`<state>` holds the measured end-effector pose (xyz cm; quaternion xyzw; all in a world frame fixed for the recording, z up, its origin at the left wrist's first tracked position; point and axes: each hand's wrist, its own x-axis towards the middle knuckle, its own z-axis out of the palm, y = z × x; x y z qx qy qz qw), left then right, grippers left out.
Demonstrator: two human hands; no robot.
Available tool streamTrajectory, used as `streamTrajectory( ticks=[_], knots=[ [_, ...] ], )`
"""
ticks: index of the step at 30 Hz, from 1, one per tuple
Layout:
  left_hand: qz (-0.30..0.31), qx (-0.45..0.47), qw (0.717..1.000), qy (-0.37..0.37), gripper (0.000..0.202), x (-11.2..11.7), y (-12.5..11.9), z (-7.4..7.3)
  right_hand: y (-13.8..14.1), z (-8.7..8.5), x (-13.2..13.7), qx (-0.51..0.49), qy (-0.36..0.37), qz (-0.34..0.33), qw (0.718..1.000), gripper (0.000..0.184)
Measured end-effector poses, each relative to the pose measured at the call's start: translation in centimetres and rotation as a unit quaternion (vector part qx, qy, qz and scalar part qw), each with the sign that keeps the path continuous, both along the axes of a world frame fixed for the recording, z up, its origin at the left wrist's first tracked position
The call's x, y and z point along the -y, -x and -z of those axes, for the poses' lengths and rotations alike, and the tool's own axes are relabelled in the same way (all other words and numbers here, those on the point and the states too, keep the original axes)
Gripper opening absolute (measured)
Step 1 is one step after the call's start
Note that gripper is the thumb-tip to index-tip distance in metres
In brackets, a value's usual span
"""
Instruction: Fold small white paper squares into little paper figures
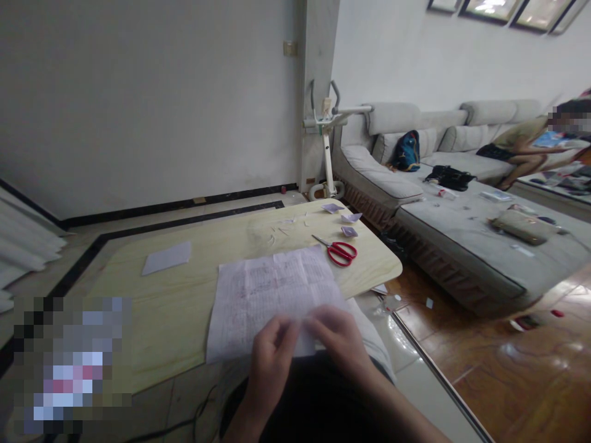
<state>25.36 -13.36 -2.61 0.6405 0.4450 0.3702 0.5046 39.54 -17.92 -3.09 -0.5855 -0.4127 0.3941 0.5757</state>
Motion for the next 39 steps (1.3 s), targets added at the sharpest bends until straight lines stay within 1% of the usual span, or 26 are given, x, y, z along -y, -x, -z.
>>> streamTrajectory(
  ticks=[8,12,14,17,27,30,35,39],
  knots=[
    [0.003,0.002,1.0,-0.013,0.029,0.27,-0.29,-0.06,-0.07,-0.23,-0.07,0.027,0.0,0.005,1.0,0.021],
    [-0.012,0.005,1.0,-0.011,0.029,0.37,-0.3,-0.17,-0.13,-0.03,0.06,0.045,-0.011,0.004,0.999,0.021],
    [0.003,0.001,1.0,-0.007,0.029,0.26,-0.23,-0.07,-0.16,0.06,0.1,0.054,-0.015,0.004,0.998,0.021],
    [0.015,0.0,1.0,-0.008,0.031,-0.01,-0.12,0.13,-0.12,0.15,0.11,0.054,-0.014,0.004,0.998,0.022],
    [0.001,0.002,1.0,-0.019,0.031,0.45,-0.27,-0.3,-0.05,0.06,0.14,0.057,-0.01,0.012,0.998,0.022],
    [-0.013,0.008,1.0,-0.021,0.03,0.4,-0.24,-0.18,-0.03,-0.07,0.15,0.053,-0.009,0.008,0.999,0.02],
    [-0.003,0.005,1.0,-0.013,0.028,0.37,-0.12,-0.28,-0.01,0.06,0.09,0.015,-0.008,-0.002,1.0,0.017],
    [-0.033,0.022,0.999,-0.009,0.027,0.74,-0.38,-0.59,0.03,0.13,0.14,0.0,-0.014,-0.005,1.0,0.014]
  ],
)
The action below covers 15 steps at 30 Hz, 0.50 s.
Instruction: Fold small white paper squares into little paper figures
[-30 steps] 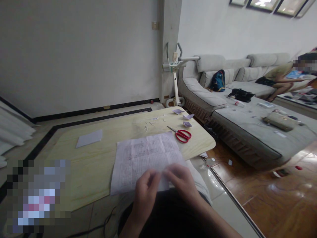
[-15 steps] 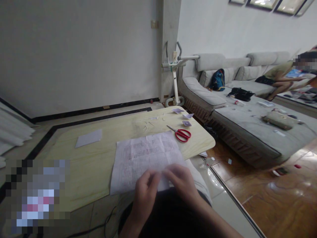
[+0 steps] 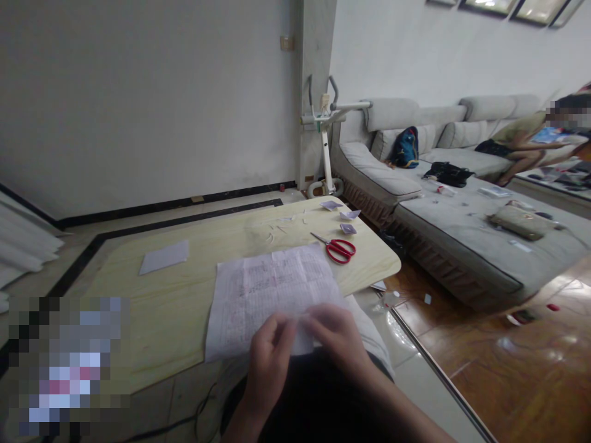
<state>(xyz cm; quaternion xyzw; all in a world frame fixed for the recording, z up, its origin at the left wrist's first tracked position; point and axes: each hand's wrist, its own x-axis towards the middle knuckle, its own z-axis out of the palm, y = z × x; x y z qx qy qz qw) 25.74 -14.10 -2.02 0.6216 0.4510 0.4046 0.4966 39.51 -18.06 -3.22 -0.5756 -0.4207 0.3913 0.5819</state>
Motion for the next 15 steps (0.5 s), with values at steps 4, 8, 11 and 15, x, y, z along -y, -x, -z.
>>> streamTrajectory(
  ticks=[4,8,11,15],
  knots=[
    [0.006,-0.009,1.0,-0.003,0.027,0.13,-0.1,0.06,0.08,-0.26,0.0,0.012,0.005,0.008,1.0,0.017],
    [0.005,-0.027,1.0,-0.007,0.028,-0.05,0.03,0.39,0.16,-0.51,-0.04,0.032,0.017,0.018,0.999,0.021],
    [0.007,-0.027,1.0,-0.009,0.028,-0.27,0.17,0.63,0.17,-0.58,-0.02,0.041,0.019,0.021,0.999,0.022],
    [0.037,-0.035,0.999,-0.017,0.027,-0.45,0.32,0.75,0.15,-0.7,0.01,0.043,0.017,0.016,0.999,0.021]
  ],
)
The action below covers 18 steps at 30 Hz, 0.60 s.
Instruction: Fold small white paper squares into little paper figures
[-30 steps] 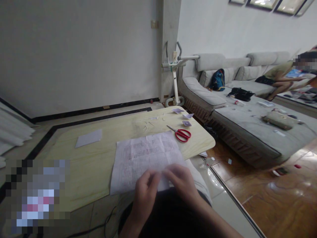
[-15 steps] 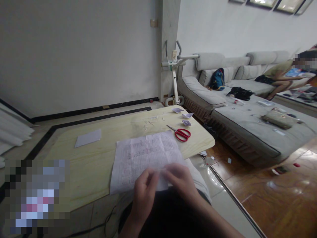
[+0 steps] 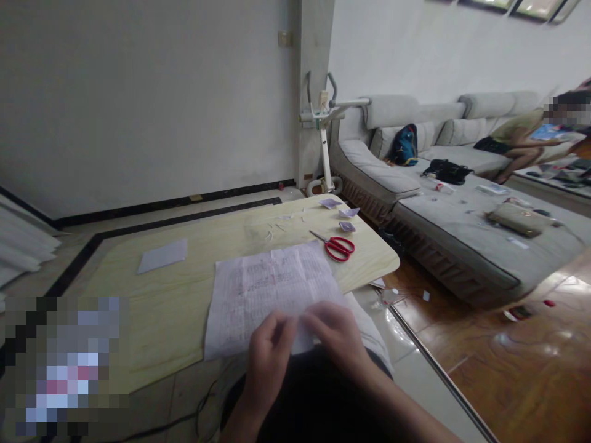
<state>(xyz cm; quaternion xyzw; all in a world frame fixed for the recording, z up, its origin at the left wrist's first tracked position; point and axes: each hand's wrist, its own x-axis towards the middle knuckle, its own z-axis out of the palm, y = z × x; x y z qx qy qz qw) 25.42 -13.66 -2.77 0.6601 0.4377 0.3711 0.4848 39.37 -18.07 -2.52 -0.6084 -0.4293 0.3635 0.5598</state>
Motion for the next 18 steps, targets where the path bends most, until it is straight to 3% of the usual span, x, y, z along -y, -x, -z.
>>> streamTrajectory(
  ticks=[5,18],
  knots=[
    [-0.04,0.003,0.999,-0.01,0.024,0.3,-0.2,-0.3,0.1,-0.2,0.0,0.007,0.001,-0.006,1.0,0.021],
    [-0.073,0.029,0.997,0.015,0.025,1.1,-0.3,-1.3,0.2,-1.0,0.7,-0.028,-0.011,-0.045,0.999,0.011]
  ],
)
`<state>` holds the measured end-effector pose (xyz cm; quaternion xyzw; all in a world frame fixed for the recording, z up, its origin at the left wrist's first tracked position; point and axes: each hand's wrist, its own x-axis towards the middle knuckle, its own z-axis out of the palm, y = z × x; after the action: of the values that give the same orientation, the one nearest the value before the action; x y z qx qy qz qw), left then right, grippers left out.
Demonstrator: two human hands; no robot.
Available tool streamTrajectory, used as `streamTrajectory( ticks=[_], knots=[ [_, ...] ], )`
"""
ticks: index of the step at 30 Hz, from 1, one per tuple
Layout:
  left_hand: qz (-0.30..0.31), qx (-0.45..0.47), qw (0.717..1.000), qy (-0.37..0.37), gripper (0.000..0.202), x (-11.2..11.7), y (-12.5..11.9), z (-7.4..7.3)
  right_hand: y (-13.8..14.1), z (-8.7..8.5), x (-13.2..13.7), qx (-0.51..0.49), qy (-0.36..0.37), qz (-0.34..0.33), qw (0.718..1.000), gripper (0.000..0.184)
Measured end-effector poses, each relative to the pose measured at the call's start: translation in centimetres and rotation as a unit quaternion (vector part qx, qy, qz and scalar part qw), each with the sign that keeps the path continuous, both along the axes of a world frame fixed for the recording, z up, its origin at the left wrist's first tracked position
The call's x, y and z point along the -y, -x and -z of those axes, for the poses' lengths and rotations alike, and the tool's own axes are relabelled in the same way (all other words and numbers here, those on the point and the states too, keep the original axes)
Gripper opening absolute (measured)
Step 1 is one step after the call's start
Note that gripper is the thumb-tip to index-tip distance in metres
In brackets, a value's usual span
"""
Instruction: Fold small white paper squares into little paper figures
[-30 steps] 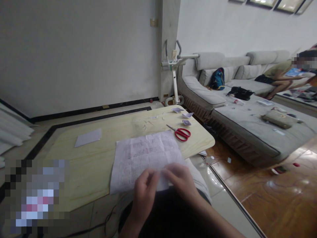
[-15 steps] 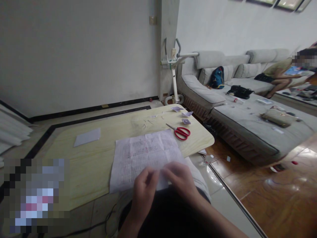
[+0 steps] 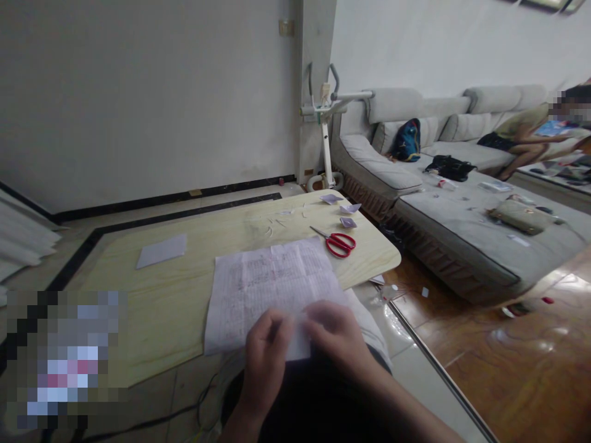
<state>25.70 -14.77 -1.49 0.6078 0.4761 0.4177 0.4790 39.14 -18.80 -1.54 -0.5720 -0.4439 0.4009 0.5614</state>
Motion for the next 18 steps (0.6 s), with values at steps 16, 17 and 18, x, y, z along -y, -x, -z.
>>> streamTrajectory(
  ticks=[16,17,18],
  knots=[
    [0.031,-0.024,0.999,-0.012,0.026,0.23,0.31,0.19,-0.13,-0.06,0.09,0.011,-0.005,-0.056,0.998,0.026],
    [0.04,-0.027,0.999,-0.015,0.026,0.23,0.33,0.27,-0.16,-0.04,0.12,0.021,-0.014,-0.058,0.998,0.027],
    [0.049,-0.03,0.998,-0.019,0.026,0.22,0.36,0.34,-0.18,-0.07,0.17,0.03,-0.023,-0.059,0.998,0.028]
  ],
)
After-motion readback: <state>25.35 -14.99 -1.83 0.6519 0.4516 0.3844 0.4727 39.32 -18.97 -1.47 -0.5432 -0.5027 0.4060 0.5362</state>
